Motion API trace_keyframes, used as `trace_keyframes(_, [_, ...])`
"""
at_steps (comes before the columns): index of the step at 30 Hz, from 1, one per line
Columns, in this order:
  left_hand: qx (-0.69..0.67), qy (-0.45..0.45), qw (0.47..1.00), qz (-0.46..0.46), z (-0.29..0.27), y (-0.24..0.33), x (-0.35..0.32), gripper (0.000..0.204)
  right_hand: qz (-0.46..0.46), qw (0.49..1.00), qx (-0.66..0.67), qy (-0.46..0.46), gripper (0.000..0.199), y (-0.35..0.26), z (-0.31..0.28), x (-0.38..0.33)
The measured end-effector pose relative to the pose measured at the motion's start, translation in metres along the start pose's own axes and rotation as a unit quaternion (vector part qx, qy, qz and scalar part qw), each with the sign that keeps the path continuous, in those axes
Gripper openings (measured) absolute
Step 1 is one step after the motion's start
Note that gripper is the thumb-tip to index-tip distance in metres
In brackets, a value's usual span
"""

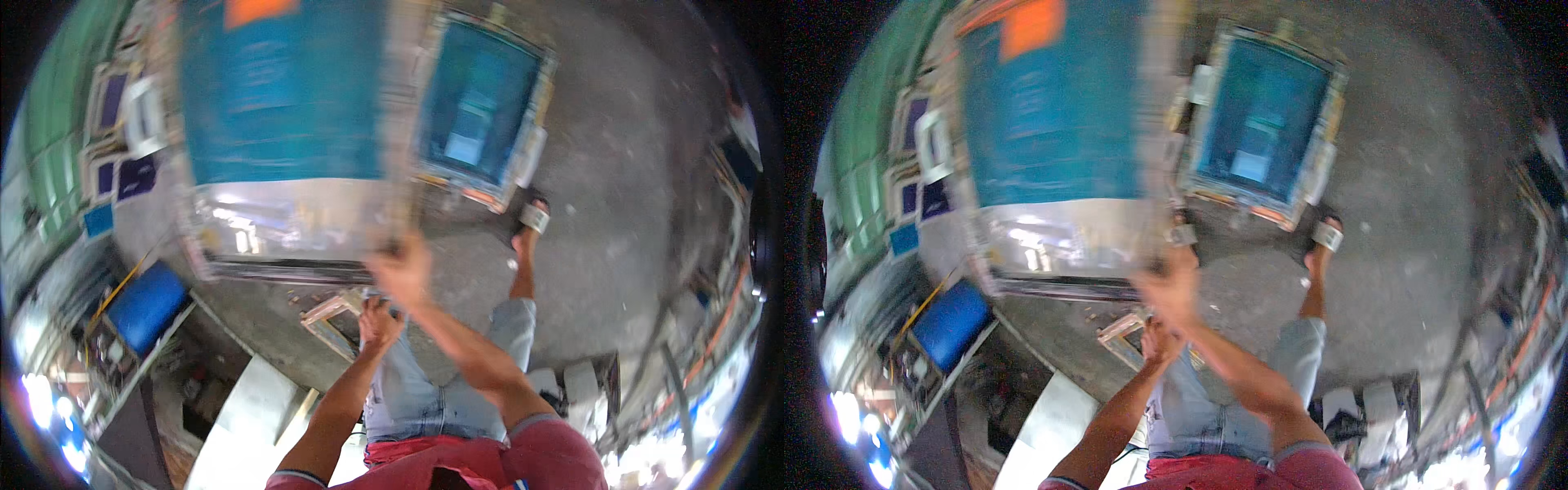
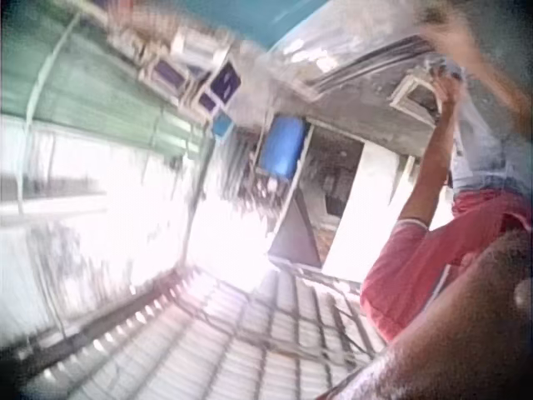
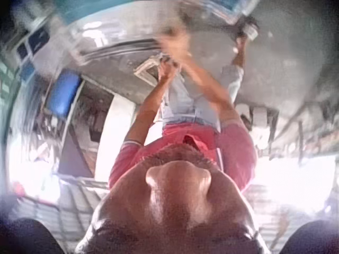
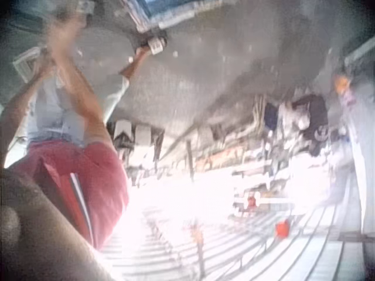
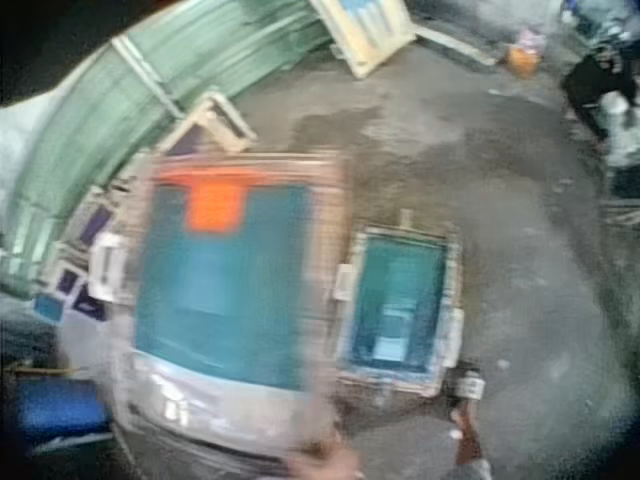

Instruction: The person removes a protective film from a wooden frame, then uses a hammer to tap the frame's corners. They inspect the frame and then pick up and stack several other framed screens.

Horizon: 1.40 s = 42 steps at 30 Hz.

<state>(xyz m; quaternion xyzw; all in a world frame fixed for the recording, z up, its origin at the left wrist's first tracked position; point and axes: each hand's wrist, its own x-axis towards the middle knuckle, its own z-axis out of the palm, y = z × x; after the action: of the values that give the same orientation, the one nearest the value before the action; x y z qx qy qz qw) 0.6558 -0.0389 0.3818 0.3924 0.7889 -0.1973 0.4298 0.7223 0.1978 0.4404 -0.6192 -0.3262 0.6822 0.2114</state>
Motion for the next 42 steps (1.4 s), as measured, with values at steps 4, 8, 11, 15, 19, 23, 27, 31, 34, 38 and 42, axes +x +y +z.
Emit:
trace_keyframes(4, [-0.091, 0.136, 0.965, 0.207, 0.075, -0.084, 0.017, 0.048, 0.045, 0.999, -0.019, -0.016, 0.043, -0.032, 0.133, 0.035])
trace_keyframes(8, [-0.038, 0.283, 0.911, 0.298, 0.038, -0.045, -0.005, 0.055, 0.014, 1.0, -0.001, 0.016, 0.033, -0.034, 0.2, 0.031])
trace_keyframes(11, [-0.063, 0.271, 0.918, 0.283, 0.016, -0.029, -0.012, 0.058, -0.058, 0.998, -0.016, 0.034, 0.031, -0.023, 0.216, 0.033])
trace_keyframes(15, [-0.123, 0.099, 0.978, 0.135, 0.015, -0.029, -0.015, 0.049, -0.112, 0.992, -0.037, -0.042, 0.039, 0.017, 0.211, 0.041])
trace_keyframes(19, [0.025, 0.062, 0.995, 0.074, -0.026, 0.007, 0.004, 0.035, -0.129, 0.978, -0.04, -0.156, 0.022, 0.05, 0.108, 0.081])
trace_keyframes(23, [0.024, 0.093, 0.992, 0.082, -0.015, 0.004, -0.001, 0.034, -0.129, 0.977, -0.149, 0.083, 0.021, 0.171, -0.05, 0.147])
trace_keyframes(27, [0.052, 0.095, 0.989, 0.102, -0.021, 0.014, 0.003, 0.036, 0.165, 0.866, -0.3, 0.364, 0.049, 0.282, -0.204, 0.216])
trace_keyframes(31, [0.086, 0.096, 0.985, 0.116, -0.022, 0.027, -0.006, 0.038, 0.307, 0.881, -0.272, 0.235, 0.062, 0.279, -0.251, 0.248])
trace_keyframes(34, [0.105, 0.1, 0.981, 0.128, -0.013, 0.033, -0.014, 0.041, 0.276, 0.87, -0.35, 0.212, 0.071, 0.291, -0.255, 0.264])
trace_keyframes(38, [0.128, 0.098, 0.98, 0.114, -0.006, 0.053, -0.014, 0.041, 0.239, 0.884, -0.26, 0.307, 0.06, 0.292, -0.247, 0.258])
trace_keyframes(42, [0.136, 0.103, 0.978, 0.115, -0.006, 0.06, -0.008, 0.038, 0.196, 0.888, -0.215, 0.356, 0.055, 0.262, -0.282, 0.245])
